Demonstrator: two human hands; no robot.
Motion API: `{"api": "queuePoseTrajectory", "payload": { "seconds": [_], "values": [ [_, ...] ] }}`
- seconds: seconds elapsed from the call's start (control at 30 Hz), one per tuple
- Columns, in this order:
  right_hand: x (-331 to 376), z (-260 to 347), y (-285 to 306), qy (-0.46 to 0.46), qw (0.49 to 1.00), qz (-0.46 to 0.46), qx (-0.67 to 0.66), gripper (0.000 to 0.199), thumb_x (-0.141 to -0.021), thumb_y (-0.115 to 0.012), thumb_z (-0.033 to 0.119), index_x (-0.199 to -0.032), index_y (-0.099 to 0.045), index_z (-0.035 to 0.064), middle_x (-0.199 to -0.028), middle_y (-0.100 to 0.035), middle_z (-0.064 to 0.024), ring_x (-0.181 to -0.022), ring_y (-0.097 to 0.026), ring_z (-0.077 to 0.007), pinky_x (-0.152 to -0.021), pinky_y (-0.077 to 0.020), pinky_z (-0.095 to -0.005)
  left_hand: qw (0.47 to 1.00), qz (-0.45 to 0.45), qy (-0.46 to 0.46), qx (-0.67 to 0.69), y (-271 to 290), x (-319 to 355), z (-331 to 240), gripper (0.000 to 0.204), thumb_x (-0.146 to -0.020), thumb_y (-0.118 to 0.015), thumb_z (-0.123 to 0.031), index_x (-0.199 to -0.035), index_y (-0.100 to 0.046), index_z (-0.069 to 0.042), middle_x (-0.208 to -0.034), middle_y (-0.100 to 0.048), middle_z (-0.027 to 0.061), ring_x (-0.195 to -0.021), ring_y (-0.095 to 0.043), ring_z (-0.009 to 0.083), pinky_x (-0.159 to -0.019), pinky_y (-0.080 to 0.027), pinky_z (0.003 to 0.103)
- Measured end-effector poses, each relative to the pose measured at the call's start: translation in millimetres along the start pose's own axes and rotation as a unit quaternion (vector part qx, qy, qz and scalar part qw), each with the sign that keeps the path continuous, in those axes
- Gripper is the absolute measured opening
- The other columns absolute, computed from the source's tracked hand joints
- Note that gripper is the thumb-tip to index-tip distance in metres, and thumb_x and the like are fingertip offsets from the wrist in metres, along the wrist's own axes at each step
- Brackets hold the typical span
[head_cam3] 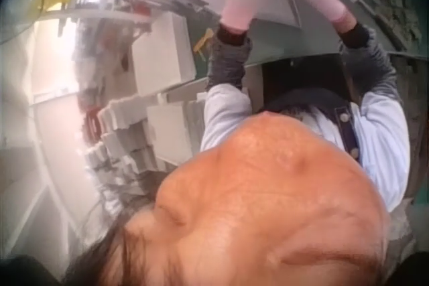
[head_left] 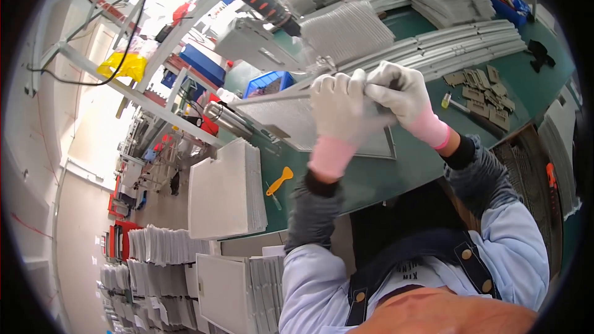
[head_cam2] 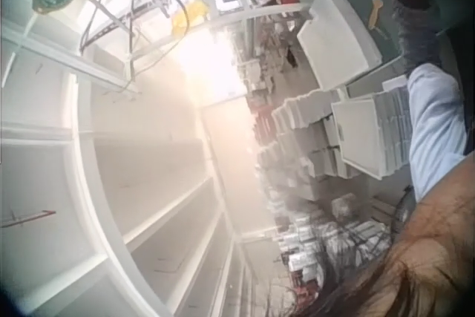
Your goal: Assembling the metal frames for mesh filters using a hammer and electric screwdriver.
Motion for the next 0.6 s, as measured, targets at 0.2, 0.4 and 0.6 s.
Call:
{"api": "queuePoseTrajectory", "payload": {
  "seconds": [0.2,0.4,0.6],
  "values": [
    [-30,-28,44,-0.132,0.967,0.208,0.073,0.028,-0.091,-0.058,0.020,-0.104,-0.066,-0.0029,-0.082,-0.066,-0.0038,-0.075,-0.059,-0.0086,-0.071,-0.0497,-0.0230,0.992,-0.020,0.087,0.088,1,-10,46,0.053,-0.068,-0.075,-0.053,-0.089,-0.059,-0.006,-0.078,-0.055,0.0091,-0.076,-0.054,0.0269,-0.069,-0.041,0.041],
    [30,-140,214,-0.248,0.605,0.227,0.722,0.024,-0.085,-0.059,0.018,-0.100,-0.063,0.0001,-0.090,-0.067,-0.0154,-0.084,-0.067,-0.0287,-0.074,-0.0533,-0.0406,0.998,-0.020,0.011,-0.052,-14,-11,19,0.058,-0.067,-0.075,-0.052,-0.101,-0.062,-0.007,-0.083,-0.051,0.0088,-0.084,-0.050,0.0282,-0.075,-0.039,0.044],
    [99,-199,242,-0.199,0.593,0.113,0.772,0.022,-0.076,-0.058,0.005,-0.098,-0.059,0.0049,-0.093,-0.062,-0.0141,-0.093,-0.061,-0.0309,-0.082,-0.0488,-0.0427,0.997,-0.063,0.051,0.008,-16,2,33,0.051,-0.062,-0.077,-0.047,-0.095,-0.062,-0.010,-0.075,-0.048,0.0038,-0.076,-0.049,0.0244,-0.071,-0.035,0.041]
  ]
}}
Point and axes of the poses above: each hand's wrist, its own x-axis away from the middle knuckle, its own y-axis out of the back of the hand, z = x × y, the point moved 8 cm from there along -x, towards the middle knuckle
